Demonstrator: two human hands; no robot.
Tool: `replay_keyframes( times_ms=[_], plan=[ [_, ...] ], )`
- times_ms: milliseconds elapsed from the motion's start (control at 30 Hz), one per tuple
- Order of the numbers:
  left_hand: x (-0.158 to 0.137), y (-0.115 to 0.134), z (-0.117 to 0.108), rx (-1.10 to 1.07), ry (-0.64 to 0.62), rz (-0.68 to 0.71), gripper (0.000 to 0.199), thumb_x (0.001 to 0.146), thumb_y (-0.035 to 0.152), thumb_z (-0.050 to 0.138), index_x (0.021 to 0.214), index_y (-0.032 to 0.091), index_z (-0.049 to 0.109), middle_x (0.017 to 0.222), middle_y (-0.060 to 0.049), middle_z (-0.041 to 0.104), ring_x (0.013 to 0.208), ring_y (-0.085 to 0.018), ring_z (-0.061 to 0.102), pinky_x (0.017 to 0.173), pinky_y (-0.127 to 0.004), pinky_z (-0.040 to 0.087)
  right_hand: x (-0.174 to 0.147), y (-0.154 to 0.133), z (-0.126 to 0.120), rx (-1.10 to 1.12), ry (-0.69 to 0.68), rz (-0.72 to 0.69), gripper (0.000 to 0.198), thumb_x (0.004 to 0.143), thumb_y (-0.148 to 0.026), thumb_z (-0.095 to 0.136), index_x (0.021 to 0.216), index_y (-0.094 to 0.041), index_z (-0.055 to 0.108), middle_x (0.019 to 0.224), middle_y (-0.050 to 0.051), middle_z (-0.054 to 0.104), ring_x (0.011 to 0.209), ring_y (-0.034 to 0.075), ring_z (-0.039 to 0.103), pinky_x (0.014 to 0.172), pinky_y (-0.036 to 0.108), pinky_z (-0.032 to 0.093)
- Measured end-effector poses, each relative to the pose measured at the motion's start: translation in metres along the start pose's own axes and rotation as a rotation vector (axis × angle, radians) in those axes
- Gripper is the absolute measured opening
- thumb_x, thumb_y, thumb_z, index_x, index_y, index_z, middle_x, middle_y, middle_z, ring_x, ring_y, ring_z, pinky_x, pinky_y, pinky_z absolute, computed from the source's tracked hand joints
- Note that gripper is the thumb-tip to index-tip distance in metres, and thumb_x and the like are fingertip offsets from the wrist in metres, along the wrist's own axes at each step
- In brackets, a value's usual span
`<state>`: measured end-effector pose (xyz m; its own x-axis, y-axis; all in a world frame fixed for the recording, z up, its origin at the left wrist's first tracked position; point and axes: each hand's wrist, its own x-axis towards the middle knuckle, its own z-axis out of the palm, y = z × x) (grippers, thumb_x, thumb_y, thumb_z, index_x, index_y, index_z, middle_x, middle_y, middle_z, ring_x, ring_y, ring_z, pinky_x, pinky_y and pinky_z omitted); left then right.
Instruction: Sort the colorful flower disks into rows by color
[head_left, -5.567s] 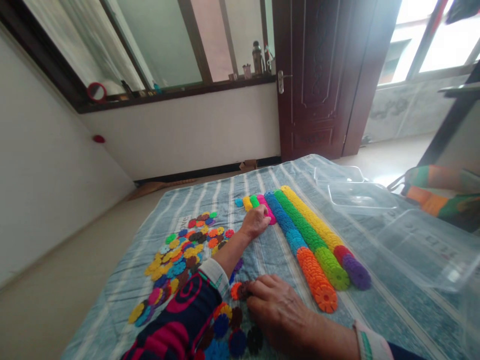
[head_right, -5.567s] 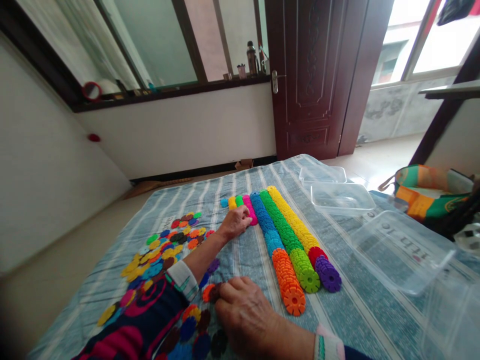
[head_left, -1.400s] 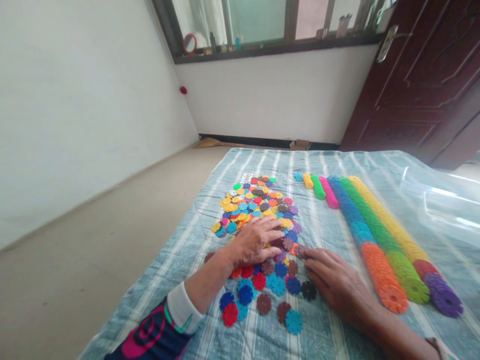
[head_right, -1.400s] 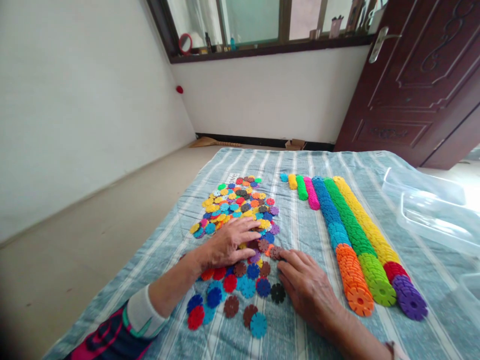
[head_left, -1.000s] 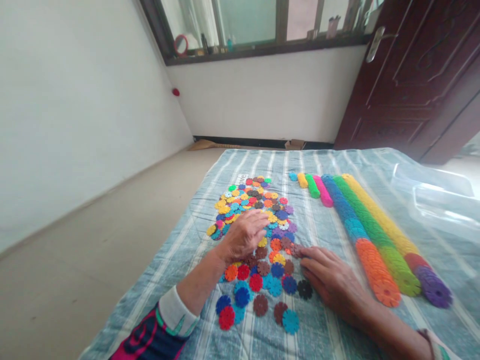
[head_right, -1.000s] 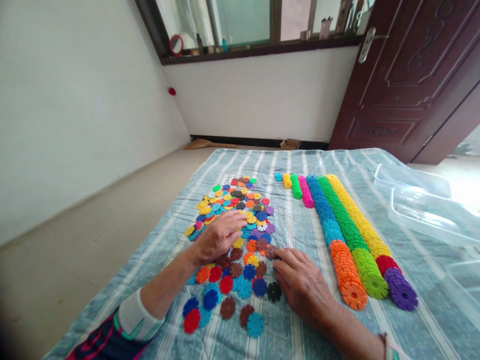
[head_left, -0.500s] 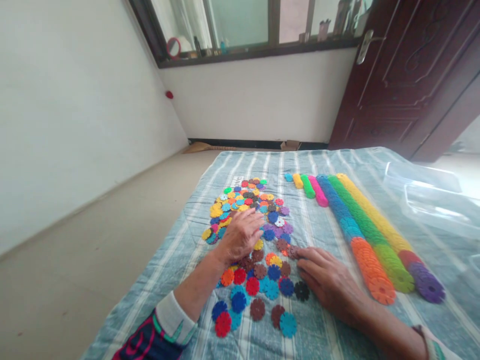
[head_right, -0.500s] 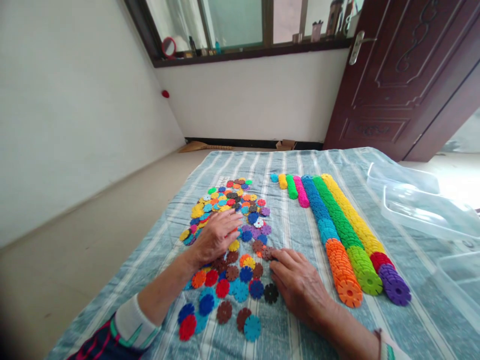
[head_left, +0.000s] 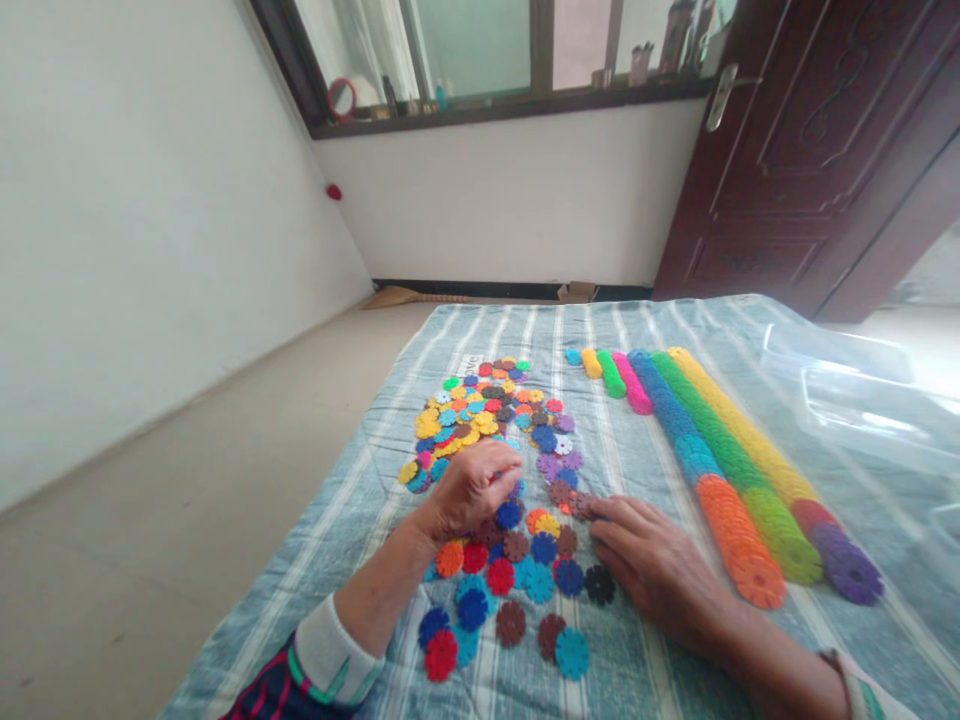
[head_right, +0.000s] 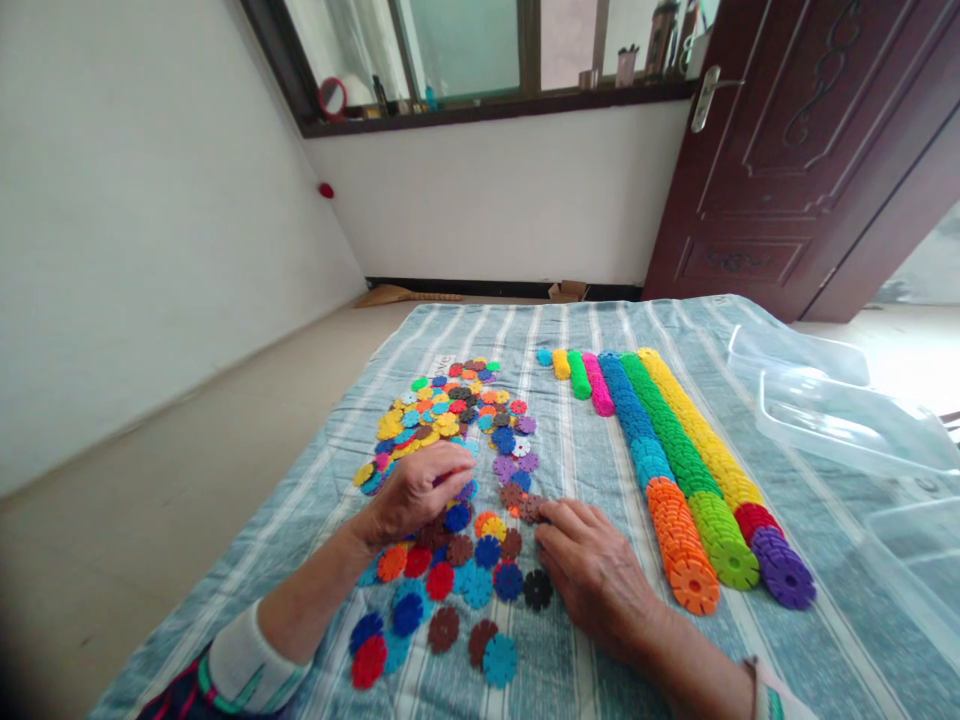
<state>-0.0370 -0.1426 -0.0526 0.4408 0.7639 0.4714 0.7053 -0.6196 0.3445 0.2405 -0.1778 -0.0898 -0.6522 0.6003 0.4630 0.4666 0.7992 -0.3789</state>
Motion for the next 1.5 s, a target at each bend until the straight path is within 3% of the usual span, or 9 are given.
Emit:
replay_keyframes(
  times_ms=[100, 333, 533, 733, 833, 1000, 1100, 1333, 1500],
  plan=[
    [-0.001, -0.013, -0.002, 0.067, 0.153, -0.073, 0.019, 0.091, 0.019, 0.054, 0.092, 0.018, 0.073, 0.093, -0.007, 0.077, 0.091, -0.019, 0.07, 0.086, -0.031, 0.056, 0.0, -0.001, 0.0, 0.006, 0.0, 0.005, 0.021, 0.102, -0.015, 0.043, 0.097, -0.019, 0.063, 0.123, 0.008, 0.066, 0.105, 0.024, 0.064, 0.087, 0.042, 0.054],
    [-0.002, -0.038, -0.022, 0.241, 0.218, -0.27, 0.023, 0.087, 0.02, 0.051, 0.086, 0.02, 0.074, 0.089, -0.006, 0.077, 0.086, -0.02, 0.07, 0.083, -0.031, 0.057, -0.002, 0.0, 0.002, 0.002, 0.038, 0.002, 0.019, 0.102, -0.018, 0.044, 0.098, -0.021, 0.063, 0.123, 0.008, 0.067, 0.107, 0.024, 0.065, 0.088, 0.042, 0.055],
    [-0.008, -0.062, -0.02, 0.301, 0.303, -0.31, 0.021, 0.083, 0.016, 0.052, 0.084, 0.017, 0.073, 0.092, -0.008, 0.077, 0.091, -0.023, 0.07, 0.09, -0.036, 0.056, 0.002, -0.002, 0.004, -0.015, 0.046, 0.006, 0.019, 0.102, -0.019, 0.046, 0.1, -0.021, 0.064, 0.118, 0.009, 0.069, 0.105, 0.025, 0.065, 0.086, 0.043, 0.056],
    [-0.016, -0.08, -0.018, 0.349, 0.377, -0.415, 0.021, 0.083, 0.02, 0.052, 0.086, 0.017, 0.073, 0.097, -0.011, 0.077, 0.097, -0.025, 0.069, 0.095, -0.04, 0.053, 0.027, -0.019, 0.008, 0.049, -0.012, -0.063, 0.022, 0.103, -0.019, 0.044, 0.099, -0.02, 0.066, 0.114, 0.009, 0.069, 0.101, 0.023, 0.064, 0.086, 0.038, 0.054],
    [-0.02, -0.086, -0.019, 0.354, 0.407, -0.486, 0.021, 0.082, 0.02, 0.052, 0.085, 0.017, 0.073, 0.097, -0.011, 0.077, 0.097, -0.025, 0.069, 0.095, -0.039, 0.053, 0.049, -0.037, 0.015, 0.037, -0.038, -0.092, 0.024, 0.102, -0.018, 0.044, 0.091, -0.019, 0.065, 0.1, 0.008, 0.069, 0.093, 0.022, 0.062, 0.081, 0.036, 0.051],
    [-0.024, -0.093, -0.018, 0.346, 0.401, -0.549, 0.02, 0.081, 0.022, 0.054, 0.084, 0.017, 0.073, 0.1, -0.012, 0.077, 0.099, -0.026, 0.069, 0.097, -0.039, 0.052, 0.094, -0.063, 0.04, -0.05, -0.153, -0.183, 0.016, 0.098, -0.02, 0.056, 0.086, -0.021, 0.066, 0.091, 0.005, 0.066, 0.091, 0.021, 0.058, 0.08, 0.034, 0.048],
    [-0.026, -0.095, -0.016, 0.344, 0.378, -0.566, 0.018, 0.08, 0.022, 0.055, 0.081, 0.017, 0.072, 0.099, -0.012, 0.077, 0.099, -0.026, 0.069, 0.097, -0.039, 0.051, 0.111, -0.055, 0.055, -0.093, -0.182, -0.192, 0.009, 0.096, -0.029, 0.062, 0.094, -0.022, 0.068, 0.104, 0.006, 0.066, 0.106, 0.025, 0.056, 0.09, 0.038, 0.048],
    [-0.025, -0.094, -0.012, 0.323, 0.372, -0.581, 0.015, 0.078, 0.02, 0.055, 0.072, 0.02, 0.07, 0.089, -0.008, 0.077, 0.093, -0.024, 0.069, 0.093, -0.037, 0.051, 0.107, -0.012, 0.054, -0.202, -0.035, 0.086, 0.01, 0.094, -0.028, 0.064, 0.094, -0.02, 0.07, 0.114, 0.011, 0.064, 0.125, 0.032, 0.049, 0.102, 0.047, 0.045],
    [-0.024, -0.092, -0.012, 0.257, 0.38, -0.574, 0.018, 0.079, 0.022, 0.053, 0.071, 0.02, 0.069, 0.086, -0.008, 0.076, 0.091, -0.024, 0.069, 0.093, -0.035, 0.052, 0.107, -0.035, 0.056, -0.127, -0.104, -0.06, 0.009, 0.094, -0.026, 0.064, 0.098, -0.021, 0.069, 0.117, 0.01, 0.064, 0.121, 0.03, 0.051, 0.099, 0.044, 0.046]
  ],
)
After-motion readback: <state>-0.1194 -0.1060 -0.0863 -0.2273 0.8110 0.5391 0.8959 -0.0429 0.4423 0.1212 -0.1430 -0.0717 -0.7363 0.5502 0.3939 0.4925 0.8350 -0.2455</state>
